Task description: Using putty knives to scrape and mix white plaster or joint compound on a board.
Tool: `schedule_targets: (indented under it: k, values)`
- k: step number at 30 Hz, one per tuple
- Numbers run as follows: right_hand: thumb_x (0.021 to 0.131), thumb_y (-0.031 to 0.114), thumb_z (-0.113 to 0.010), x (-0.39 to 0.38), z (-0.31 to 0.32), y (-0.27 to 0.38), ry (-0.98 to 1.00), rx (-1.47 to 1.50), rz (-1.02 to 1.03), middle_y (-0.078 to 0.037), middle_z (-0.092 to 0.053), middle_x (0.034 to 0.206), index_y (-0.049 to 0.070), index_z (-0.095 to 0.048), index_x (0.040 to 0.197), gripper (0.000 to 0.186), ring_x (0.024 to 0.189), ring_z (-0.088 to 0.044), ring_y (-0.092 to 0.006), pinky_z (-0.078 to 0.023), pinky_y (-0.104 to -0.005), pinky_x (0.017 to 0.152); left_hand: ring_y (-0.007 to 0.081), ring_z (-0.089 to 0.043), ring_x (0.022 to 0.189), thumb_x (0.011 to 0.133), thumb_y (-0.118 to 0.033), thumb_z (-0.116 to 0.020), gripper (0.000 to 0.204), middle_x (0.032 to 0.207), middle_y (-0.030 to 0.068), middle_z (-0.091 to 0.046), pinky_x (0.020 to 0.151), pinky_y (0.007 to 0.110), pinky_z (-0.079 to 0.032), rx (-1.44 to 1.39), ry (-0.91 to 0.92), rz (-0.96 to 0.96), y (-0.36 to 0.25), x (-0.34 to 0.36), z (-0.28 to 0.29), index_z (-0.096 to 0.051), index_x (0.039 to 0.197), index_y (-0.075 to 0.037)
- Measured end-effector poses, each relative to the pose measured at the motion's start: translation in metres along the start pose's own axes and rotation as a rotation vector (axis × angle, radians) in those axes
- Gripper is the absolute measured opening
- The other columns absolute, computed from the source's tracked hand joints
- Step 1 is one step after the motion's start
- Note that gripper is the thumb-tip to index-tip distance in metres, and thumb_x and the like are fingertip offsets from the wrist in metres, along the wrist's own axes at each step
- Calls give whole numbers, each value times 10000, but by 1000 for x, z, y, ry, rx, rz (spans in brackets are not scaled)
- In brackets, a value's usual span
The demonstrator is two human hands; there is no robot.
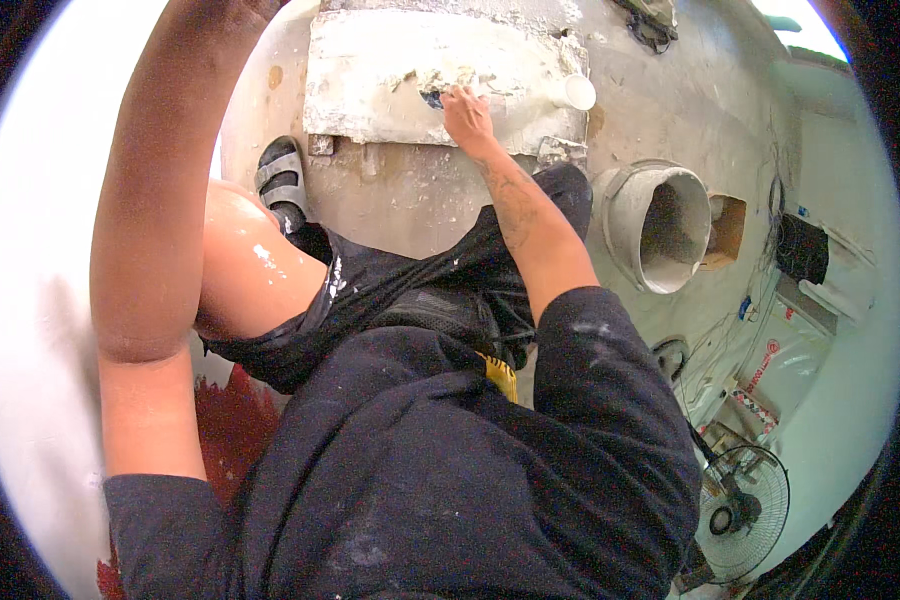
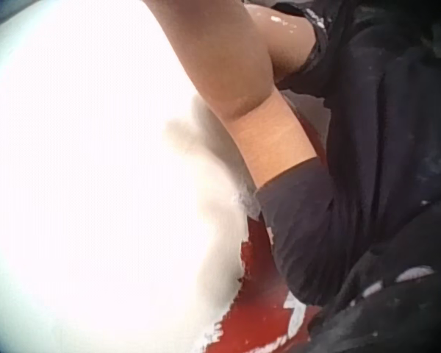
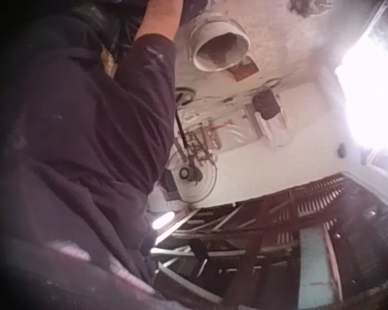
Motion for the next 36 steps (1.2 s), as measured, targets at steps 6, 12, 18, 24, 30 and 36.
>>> schedule_targets:
  k: [6,12,18,24,30,36]
  values:
    - [774,60,-488,38,-4,-28,173,108,101,-138,-594,928,50,-646,906,206,978,-567,-309,-451,-439,826,298,-631,737,746,48,-565,148,809,199,-611,687,416,-523,-29,-65,-53,-1,2,7,-592,874,119]
    - [740,20,-501,52,19,-37,-99,217,149,-159,-597,905,23,-637,897,208,956,-565,-339,-464,-424,821,291,-628,733,745,46,-566,152,810,199,-615,677,409,-513,152,-143,-22,4,16,14,-598,876,117]
    - [802,40,-511,44,-2,-25,141,-33,278,-107,-596,957,40,-645,882,157,989,-563,-265,-480,-446,782,284,-624,729,744,45,-567,157,811,199,-618,667,403,-504,228,-177,-20,6,27,14,-604,879,116]
    - [802,24,-530,80,11,-50,35,20,202,-111,-585,956,54,-643,899,152,940,-564,-263,-489,-426,762,277,-620,724,743,43,-568,162,812,200,-622,657,397,-494,299,-215,-7,8,29,21,-609,882,114]
    - [799,66,-533,54,-12,-25,134,-91,385,-100,-576,964,66,-634,828,105,972,-555,-243,-491,-419,779,270,-617,720,742,41,-568,167,813,200,-625,647,390,-485,346,-232,2,8,36,25,-615,885,112]
    - [768,10,-467,89,9,-63,168,82,427,-103,-576,903,31,-623,802,161,967,-537,-279,-455,-441,793,263,-613,715,740,39,-569,172,814,201,-629,637,384,-475,374,-248,9,7,37,25,-621,888,110]
Point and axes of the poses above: each hand's wrist, its own x-axis towards the middle knuckle, its own z-axis out of the back of the hand, y = z × x, the point moved 5 cm from there along x, towards the middle knuckle
